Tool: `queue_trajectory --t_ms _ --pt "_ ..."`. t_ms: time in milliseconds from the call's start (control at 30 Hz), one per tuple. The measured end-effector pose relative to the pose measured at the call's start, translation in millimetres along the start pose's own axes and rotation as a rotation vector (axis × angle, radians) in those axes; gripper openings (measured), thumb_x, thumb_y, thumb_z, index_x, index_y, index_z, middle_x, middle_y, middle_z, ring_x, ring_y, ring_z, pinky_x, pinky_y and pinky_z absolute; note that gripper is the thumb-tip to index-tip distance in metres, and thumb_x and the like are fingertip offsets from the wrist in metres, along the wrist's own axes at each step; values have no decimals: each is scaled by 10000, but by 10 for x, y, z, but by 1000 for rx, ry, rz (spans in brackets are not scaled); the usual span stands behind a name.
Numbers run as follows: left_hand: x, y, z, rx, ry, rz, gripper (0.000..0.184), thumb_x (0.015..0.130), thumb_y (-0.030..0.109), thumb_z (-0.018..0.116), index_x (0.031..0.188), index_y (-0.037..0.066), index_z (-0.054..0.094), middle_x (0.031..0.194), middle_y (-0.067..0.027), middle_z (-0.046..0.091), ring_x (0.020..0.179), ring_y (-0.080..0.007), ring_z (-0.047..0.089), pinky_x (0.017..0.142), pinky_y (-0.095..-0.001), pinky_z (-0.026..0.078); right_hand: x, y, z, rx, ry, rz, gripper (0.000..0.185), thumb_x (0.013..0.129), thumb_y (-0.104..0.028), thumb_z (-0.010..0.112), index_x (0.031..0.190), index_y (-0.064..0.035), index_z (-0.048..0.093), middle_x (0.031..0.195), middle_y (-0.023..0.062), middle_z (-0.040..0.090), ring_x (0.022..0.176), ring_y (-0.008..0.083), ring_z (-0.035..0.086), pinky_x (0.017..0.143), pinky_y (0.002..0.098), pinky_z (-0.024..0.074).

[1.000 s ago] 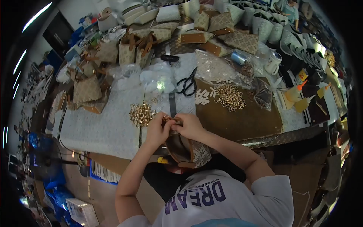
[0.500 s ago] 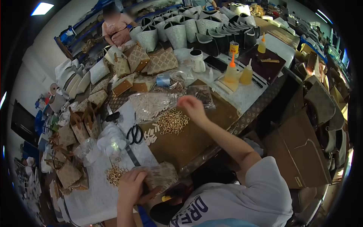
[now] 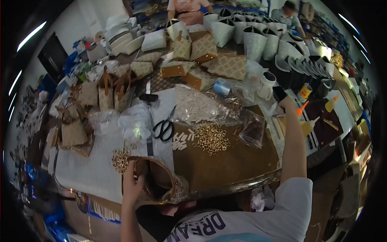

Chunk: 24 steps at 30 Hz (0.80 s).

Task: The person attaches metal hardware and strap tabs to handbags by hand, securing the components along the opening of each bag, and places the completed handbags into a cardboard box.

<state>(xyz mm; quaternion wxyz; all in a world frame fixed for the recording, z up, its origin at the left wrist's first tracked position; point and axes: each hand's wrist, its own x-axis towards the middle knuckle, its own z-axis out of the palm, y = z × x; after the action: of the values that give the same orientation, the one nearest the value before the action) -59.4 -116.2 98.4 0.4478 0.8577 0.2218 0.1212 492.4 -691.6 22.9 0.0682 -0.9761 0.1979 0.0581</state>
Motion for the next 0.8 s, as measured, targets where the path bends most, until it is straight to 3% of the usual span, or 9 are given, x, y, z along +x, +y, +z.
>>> queue_trajectory --t_ms 33,133,300,433,567,633,667,767,800 --pt "15 -103 46 161 122 268 579 813 -18 544 1373 -1 396 1262 -186 533 1064 -275 573 816 -330 495 -84 24 -74 -18 55 7 632 554 -395 822 1008 19 674 1041 196 679 980 260 664 812 393 540" --pt "-3 -119 135 91 171 286 574 828 -32 534 1385 -6 397 1312 -182 509 1204 -285 513 1000 -336 397 -227 16 -195 -41 46 -63 815 527 -482 849 1121 37 643 1173 195 636 1087 284 619 885 388 507" --pt "4 -124 255 -249 155 83 506 900 31 489 1395 -9 392 1304 -161 530 1194 -238 520 1000 -338 401 -114 145 -260 -16 -50 -48 1028 483 -580 832 1255 41 559 1281 200 572 1140 301 587 936 387 486" --pt "-5 -152 249 -219 157 84 497 915 51 481 1401 -4 390 1305 -153 531 1191 -234 519 993 -336 405 -162 148 -252 5 24 -93 1093 436 -601 820 1281 31 539 1315 227 536 1199 325 538 975 399 461" --pt "-28 -63 228 -214 137 51 491 926 50 476 1406 -1 388 1308 -145 526 1182 -222 516 994 -324 398 -253 96 -342 46 -108 -48 1150 447 -568 822 1353 35 449 1384 253 451 1234 337 501 1008 405 434" --pt "-28 -74 226 -207 128 70 491 930 51 477 1410 0 385 1310 -141 523 1178 -216 513 995 -317 393 -130 82 -232 22 -25 20 1111 441 -511 844 1329 43 471 1368 260 462 1243 345 487 983 405 455" --pt "-26 -89 220 -212 125 82 493 930 51 480 1411 -1 383 1312 -140 521 1178 -214 512 998 -314 389 -26 109 -172 98 -33 53 1062 435 -437 865 1315 29 492 1375 259 446 1249 357 474 964 405 468" --pt "-6 -142 219 -257 109 93 498 930 48 485 1413 -6 376 1319 -138 514 1184 -211 505 1007 -308 379 -729 -62 -605 146 111 16 1061 426 -379 878 1350 -43 478 1367 246 427 1242 379 465 958 451 465" --pt "-3 -149 227 -291 106 82 500 928 46 485 1413 -8 374 1323 -138 509 1189 -212 501 1011 -309 376 -806 -89 -650 133 175 18 1044 470 -370 865 1391 -124 437 1372 225 389 1252 404 431 966 491 445"
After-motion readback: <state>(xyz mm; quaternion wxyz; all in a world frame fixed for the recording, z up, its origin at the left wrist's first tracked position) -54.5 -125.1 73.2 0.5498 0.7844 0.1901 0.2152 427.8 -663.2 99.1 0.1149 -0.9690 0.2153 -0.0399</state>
